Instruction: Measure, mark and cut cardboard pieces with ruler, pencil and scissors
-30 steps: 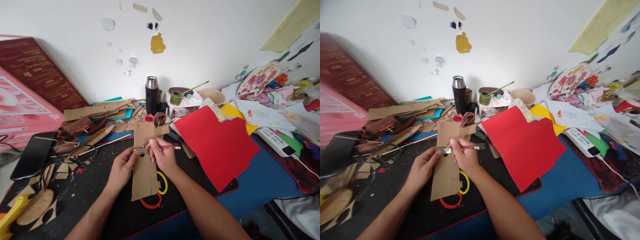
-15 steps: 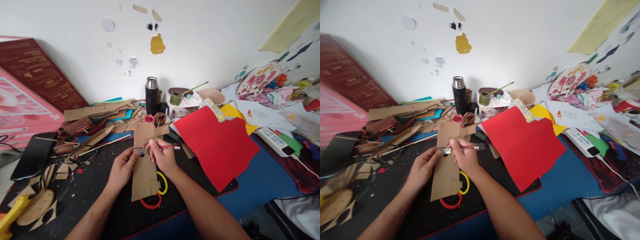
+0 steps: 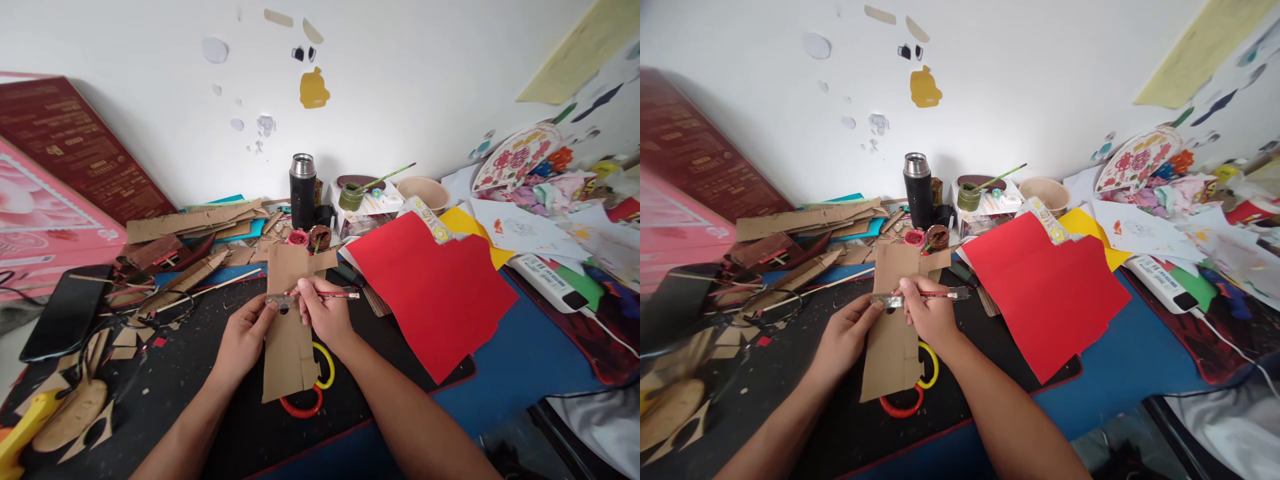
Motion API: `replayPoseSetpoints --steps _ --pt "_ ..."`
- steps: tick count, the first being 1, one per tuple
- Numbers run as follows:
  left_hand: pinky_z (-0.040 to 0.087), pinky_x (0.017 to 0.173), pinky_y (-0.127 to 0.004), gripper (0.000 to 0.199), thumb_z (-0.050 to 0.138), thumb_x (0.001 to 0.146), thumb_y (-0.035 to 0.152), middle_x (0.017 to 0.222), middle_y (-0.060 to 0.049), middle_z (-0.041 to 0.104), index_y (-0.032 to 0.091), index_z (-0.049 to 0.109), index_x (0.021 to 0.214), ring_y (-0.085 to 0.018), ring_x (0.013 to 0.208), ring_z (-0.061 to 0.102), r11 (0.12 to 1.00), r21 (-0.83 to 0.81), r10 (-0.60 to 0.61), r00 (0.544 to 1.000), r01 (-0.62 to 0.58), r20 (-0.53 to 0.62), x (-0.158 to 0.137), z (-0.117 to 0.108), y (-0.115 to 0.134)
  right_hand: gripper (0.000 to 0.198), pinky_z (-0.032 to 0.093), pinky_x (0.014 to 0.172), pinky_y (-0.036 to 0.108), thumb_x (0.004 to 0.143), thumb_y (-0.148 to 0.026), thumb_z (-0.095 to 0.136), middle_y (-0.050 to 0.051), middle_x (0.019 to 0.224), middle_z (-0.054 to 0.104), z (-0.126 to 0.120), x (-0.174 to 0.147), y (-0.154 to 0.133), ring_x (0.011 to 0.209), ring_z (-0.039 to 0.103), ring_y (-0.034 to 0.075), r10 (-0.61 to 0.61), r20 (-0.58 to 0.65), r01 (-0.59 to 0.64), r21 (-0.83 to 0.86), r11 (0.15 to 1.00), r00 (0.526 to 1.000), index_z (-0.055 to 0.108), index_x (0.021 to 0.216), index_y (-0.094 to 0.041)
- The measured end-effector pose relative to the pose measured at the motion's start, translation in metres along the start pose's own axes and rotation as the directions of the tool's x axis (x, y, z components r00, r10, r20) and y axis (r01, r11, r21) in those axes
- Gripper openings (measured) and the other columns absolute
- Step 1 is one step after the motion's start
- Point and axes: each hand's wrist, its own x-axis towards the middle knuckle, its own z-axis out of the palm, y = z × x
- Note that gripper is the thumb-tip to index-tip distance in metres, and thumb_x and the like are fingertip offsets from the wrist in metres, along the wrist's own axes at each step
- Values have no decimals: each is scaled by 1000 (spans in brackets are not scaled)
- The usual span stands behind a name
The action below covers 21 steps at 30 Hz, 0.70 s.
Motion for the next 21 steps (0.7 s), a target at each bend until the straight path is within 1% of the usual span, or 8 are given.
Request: replayPoseSetpoints --steps 13,18,21 --pt "65 79 -39 56 81 81 65 107 -12 85 18 81 110 -31 86 80 999 -33 -21 1000 21 9 1 0 -2 48 37 39 19 103 -62 62 -6 56 54 -1 2 3 39 49 8 30 8 -30 0 1000 1000 69 82 -19" --pt "64 81 -39 56 81 82 65 110 -12 85 18 80 112 -31 90 80 999 -35 -25 1000 25 5 1 0 -3 49 37 38 19 102 -63 63 -6 56 54 -2 2 3 39 49 8 50 11 -51 24 998 999 69 81 -19" --pt "64 81 -40 57 81 81 66 110 -12 85 18 80 111 -31 88 80 999 -31 -34 999 34 0 0 0 -3 49 37 38 20 102 -63 63 -6 56 54 -1 1 4 39 49 8 50 11 -50 23 998 999 70 82 -19"
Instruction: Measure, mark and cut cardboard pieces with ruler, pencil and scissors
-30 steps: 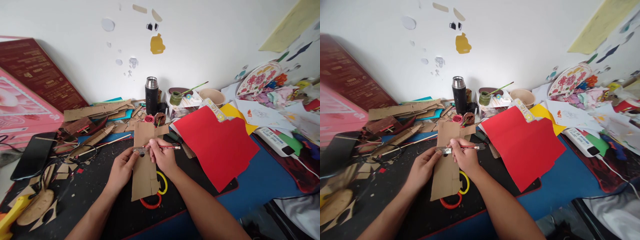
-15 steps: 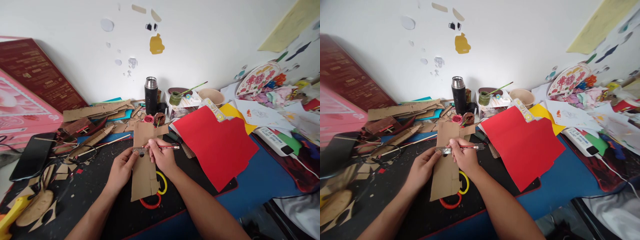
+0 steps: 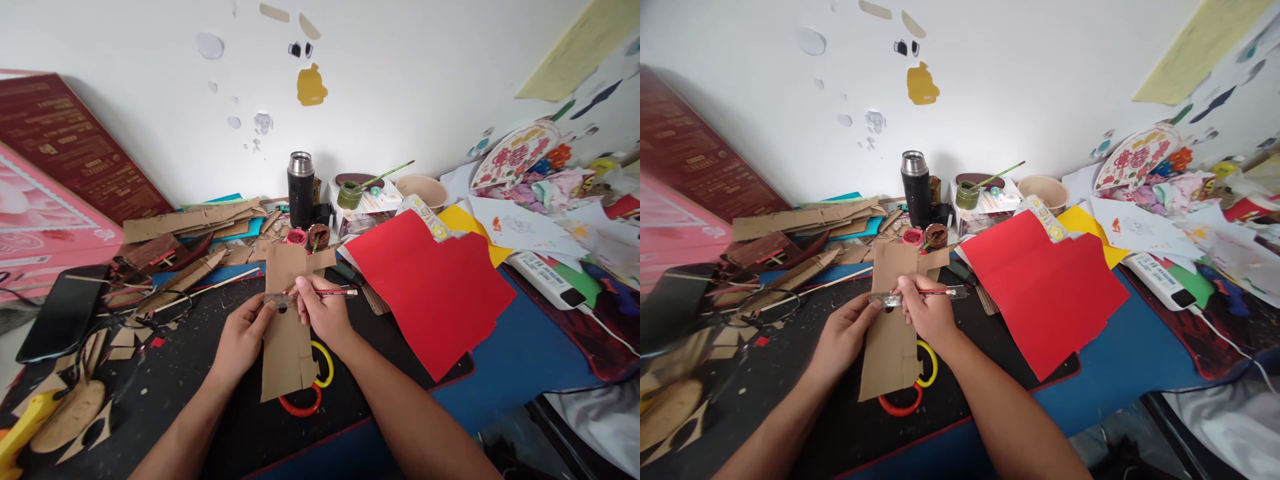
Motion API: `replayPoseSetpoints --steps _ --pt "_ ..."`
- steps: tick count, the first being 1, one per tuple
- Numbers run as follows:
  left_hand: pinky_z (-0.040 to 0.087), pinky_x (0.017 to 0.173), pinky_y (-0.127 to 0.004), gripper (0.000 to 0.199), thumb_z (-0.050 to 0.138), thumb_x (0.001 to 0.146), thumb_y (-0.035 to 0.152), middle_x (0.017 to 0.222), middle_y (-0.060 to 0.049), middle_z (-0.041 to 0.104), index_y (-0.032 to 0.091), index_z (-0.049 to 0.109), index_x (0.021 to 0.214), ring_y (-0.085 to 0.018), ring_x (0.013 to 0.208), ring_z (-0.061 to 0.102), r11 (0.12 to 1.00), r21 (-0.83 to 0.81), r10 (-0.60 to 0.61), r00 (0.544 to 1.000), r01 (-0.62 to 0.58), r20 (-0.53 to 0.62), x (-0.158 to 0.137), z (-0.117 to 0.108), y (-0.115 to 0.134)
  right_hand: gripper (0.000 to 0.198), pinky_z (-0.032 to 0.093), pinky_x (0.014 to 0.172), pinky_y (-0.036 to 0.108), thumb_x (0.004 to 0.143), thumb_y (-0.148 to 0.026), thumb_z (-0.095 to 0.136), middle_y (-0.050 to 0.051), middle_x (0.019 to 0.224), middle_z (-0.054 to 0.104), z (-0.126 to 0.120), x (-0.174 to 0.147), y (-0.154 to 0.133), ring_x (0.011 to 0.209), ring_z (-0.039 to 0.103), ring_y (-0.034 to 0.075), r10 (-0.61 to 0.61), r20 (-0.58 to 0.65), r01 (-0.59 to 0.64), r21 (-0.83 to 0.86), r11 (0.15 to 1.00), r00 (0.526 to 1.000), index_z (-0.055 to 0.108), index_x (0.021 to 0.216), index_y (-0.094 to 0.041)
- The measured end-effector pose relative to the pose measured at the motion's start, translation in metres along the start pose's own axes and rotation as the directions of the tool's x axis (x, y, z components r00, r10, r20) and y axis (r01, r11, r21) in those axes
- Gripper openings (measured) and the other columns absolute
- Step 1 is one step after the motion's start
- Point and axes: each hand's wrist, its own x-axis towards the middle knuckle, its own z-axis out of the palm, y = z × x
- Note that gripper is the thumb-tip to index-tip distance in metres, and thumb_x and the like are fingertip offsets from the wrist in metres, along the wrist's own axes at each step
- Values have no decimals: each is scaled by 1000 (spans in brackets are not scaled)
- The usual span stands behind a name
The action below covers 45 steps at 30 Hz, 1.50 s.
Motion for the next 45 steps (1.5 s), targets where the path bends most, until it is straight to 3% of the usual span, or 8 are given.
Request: replayPoseSetpoints --steps 45 --pt "65 78 -42 63 81 77 71 108 -15 85 17 80 110 -32 84 80 999 33 -24 1000 24 -5 -1 1 5 51 37 39 20 101 -67 62 -5 57 55 0 0 5 39 49 8 -1 -10 1 5 1000 1000 69 84 -19"
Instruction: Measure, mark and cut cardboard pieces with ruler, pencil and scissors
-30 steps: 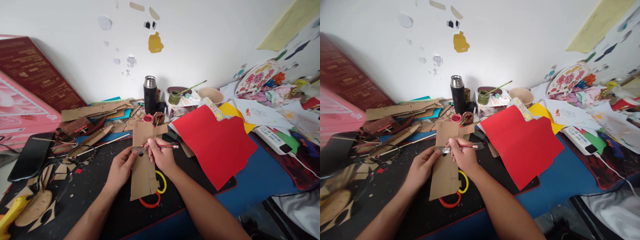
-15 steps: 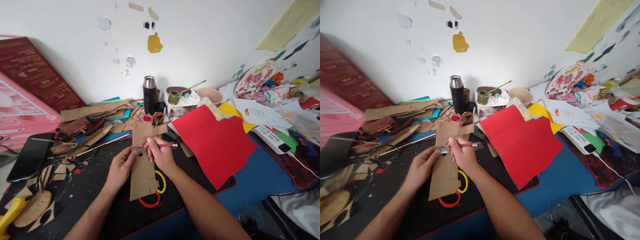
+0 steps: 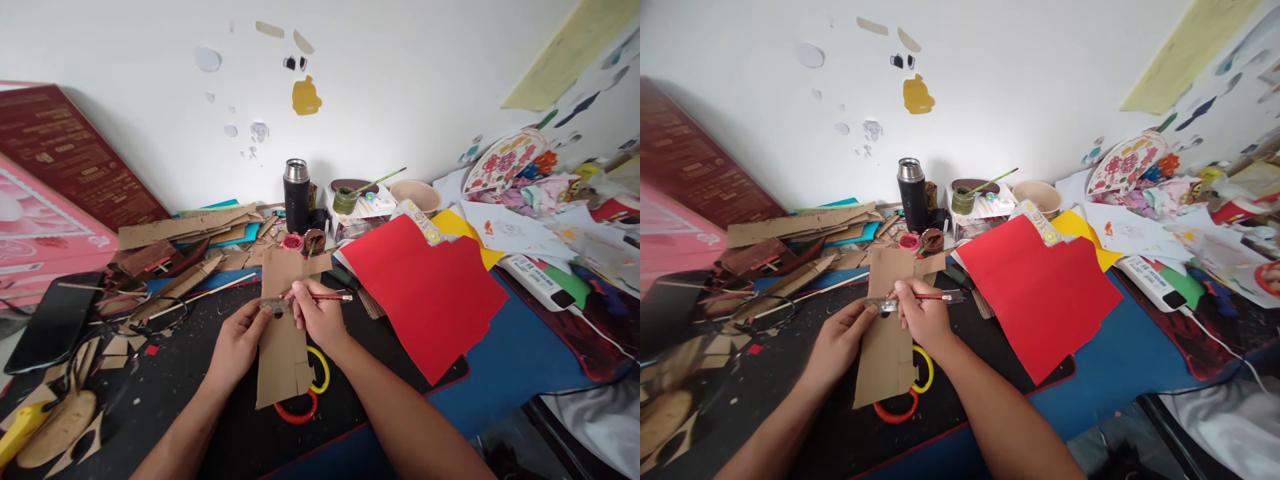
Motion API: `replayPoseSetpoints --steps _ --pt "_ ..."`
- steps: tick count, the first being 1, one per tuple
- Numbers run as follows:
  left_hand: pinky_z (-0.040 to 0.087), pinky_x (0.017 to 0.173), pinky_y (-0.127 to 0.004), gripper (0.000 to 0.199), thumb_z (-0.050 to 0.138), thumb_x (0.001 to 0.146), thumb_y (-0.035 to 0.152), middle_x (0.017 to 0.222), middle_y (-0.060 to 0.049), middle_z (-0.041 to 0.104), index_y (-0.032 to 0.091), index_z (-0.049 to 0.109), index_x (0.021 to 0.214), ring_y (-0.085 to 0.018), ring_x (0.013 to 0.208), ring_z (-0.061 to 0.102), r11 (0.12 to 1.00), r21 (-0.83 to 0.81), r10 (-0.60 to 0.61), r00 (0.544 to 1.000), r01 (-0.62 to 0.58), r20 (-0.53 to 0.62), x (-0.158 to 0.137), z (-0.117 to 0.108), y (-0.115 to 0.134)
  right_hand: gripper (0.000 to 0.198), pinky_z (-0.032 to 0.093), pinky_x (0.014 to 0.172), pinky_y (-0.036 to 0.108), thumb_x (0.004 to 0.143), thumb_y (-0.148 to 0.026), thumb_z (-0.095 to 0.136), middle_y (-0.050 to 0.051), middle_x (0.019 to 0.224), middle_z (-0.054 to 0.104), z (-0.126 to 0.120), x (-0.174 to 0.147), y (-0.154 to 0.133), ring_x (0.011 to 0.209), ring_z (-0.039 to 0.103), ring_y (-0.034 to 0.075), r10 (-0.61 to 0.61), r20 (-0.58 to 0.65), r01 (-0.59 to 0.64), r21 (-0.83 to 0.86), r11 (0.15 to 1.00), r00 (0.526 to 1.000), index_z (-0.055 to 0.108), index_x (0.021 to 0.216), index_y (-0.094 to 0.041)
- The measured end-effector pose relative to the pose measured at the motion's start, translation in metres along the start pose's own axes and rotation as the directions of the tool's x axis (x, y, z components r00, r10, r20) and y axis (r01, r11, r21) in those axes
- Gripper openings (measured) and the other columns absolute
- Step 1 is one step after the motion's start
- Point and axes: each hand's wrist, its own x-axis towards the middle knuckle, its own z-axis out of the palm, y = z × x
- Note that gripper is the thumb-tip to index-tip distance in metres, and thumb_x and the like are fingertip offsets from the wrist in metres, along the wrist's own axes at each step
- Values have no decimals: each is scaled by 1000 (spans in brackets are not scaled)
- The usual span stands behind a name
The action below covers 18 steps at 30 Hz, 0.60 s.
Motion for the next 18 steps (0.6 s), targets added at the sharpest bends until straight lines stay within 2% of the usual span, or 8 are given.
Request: replayPoseSetpoints --steps 18 --pt "64 74 -39 60 81 75 71 103 -13 85 19 81 105 -32 83 80 999 42 17 1000 -15 -27 -1 1 5 52 37 40 20 101 -69 60 -7 54 53 0 1 -2 38 48 8 31 25 -30 -33 999 999 67 83 -20"
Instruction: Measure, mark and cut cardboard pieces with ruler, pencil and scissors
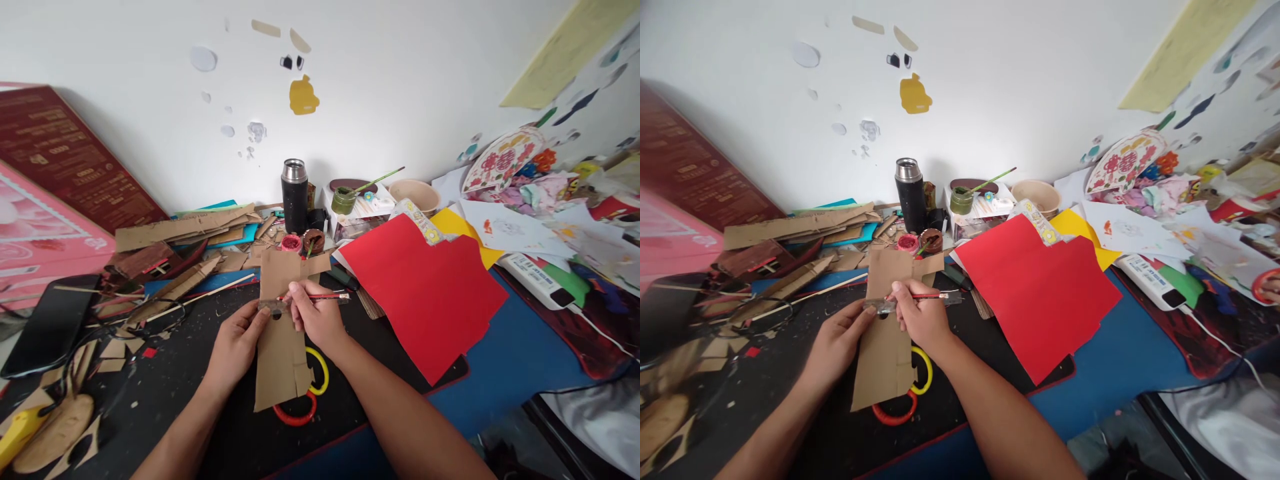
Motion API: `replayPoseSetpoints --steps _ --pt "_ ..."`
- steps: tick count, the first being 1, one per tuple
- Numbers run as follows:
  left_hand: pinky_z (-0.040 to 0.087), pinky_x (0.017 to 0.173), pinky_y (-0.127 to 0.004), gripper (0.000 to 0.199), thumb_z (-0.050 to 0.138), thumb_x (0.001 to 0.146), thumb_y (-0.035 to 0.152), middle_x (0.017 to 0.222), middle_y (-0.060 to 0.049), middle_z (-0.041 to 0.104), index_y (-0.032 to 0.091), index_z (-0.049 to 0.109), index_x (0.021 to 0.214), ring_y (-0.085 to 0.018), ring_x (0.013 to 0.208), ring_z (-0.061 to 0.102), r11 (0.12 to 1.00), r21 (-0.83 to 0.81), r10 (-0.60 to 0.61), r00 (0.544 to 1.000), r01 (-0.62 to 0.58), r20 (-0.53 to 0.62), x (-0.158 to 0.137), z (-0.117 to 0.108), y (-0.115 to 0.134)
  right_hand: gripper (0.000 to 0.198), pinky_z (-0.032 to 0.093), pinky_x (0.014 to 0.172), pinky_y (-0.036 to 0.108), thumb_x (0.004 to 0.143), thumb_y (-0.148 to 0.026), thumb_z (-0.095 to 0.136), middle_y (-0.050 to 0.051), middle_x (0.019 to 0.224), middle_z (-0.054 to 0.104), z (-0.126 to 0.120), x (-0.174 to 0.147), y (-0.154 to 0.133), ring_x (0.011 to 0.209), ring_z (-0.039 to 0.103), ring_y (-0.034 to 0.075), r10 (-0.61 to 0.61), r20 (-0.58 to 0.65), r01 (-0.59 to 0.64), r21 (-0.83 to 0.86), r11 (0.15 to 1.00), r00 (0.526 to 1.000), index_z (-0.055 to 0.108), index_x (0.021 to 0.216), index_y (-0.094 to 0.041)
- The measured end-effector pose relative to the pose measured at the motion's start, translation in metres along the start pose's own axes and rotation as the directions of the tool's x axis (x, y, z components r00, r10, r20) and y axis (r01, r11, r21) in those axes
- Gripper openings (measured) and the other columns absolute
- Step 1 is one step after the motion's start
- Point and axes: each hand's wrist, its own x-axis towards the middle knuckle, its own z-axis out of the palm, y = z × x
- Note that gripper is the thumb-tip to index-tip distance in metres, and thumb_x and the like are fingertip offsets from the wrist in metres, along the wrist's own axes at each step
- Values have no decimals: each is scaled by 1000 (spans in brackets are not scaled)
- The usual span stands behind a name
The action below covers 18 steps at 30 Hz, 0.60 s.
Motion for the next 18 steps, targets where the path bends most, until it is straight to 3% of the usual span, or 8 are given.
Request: replayPoseSetpoints --steps 8,18 --pt "63 71 -37 59 82 75 70 104 -12 85 20 81 105 -32 82 80 1000 -24 -2 1000 2 9 1 0 -2 54 37 40 20 99 -71 61 -6 56 55 0 -2 -1 39 49 8 -12 -11 12 27 1000 1000 69 83 -20" --pt "64 77 -38 56 83 78 65 107 -13 85 19 80 109 -31 85 80 998 -58 1 1000 0 21 1 -1 -4 54 37 39 20 99 -70 62 -6 56 55 1 -1 -2 39 49 8 -15 -10 15 29 999 1000 68 83 -19"
